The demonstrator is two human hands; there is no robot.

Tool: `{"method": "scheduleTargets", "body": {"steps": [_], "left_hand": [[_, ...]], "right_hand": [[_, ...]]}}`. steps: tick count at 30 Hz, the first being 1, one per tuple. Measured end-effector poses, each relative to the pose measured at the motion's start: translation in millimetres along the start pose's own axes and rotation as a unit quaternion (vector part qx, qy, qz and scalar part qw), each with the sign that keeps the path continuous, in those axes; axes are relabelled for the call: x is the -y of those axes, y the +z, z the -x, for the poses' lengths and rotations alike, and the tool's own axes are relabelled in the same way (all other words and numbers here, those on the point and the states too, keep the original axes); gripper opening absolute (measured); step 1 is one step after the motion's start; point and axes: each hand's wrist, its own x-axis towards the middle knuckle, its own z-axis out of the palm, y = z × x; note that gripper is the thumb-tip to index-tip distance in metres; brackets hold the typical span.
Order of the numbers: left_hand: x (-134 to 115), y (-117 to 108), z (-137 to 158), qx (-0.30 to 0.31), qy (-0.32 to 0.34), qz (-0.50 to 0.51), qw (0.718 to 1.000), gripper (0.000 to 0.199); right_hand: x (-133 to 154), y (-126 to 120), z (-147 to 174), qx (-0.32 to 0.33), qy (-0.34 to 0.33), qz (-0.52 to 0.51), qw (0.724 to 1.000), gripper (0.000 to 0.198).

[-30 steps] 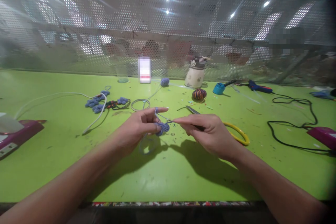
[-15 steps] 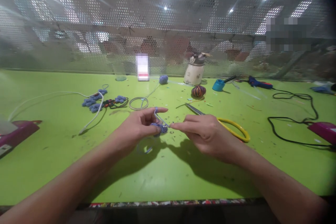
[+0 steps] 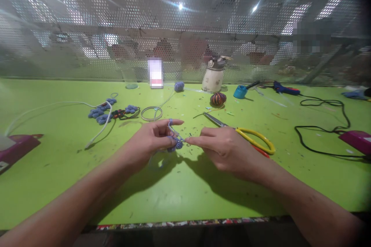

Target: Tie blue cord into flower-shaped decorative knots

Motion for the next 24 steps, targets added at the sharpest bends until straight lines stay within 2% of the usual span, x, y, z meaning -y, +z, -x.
{"method": "scheduleTargets", "body": {"steps": [11, 24], "left_hand": [[-0.3, 0.8, 0.9, -0.005, -0.012, 0.009, 1.0, 0.056], [0.0, 2.2, 1.2, -0.022, 0.018, -0.09, 0.996, 0.051]], "right_hand": [[1.7, 0.8, 0.3, 0.004, 0.014, 0.003, 1.0, 0.043], [8.4, 1.5, -1.3, 0.014, 0.057, -0.002, 0.998, 0.043]]}}
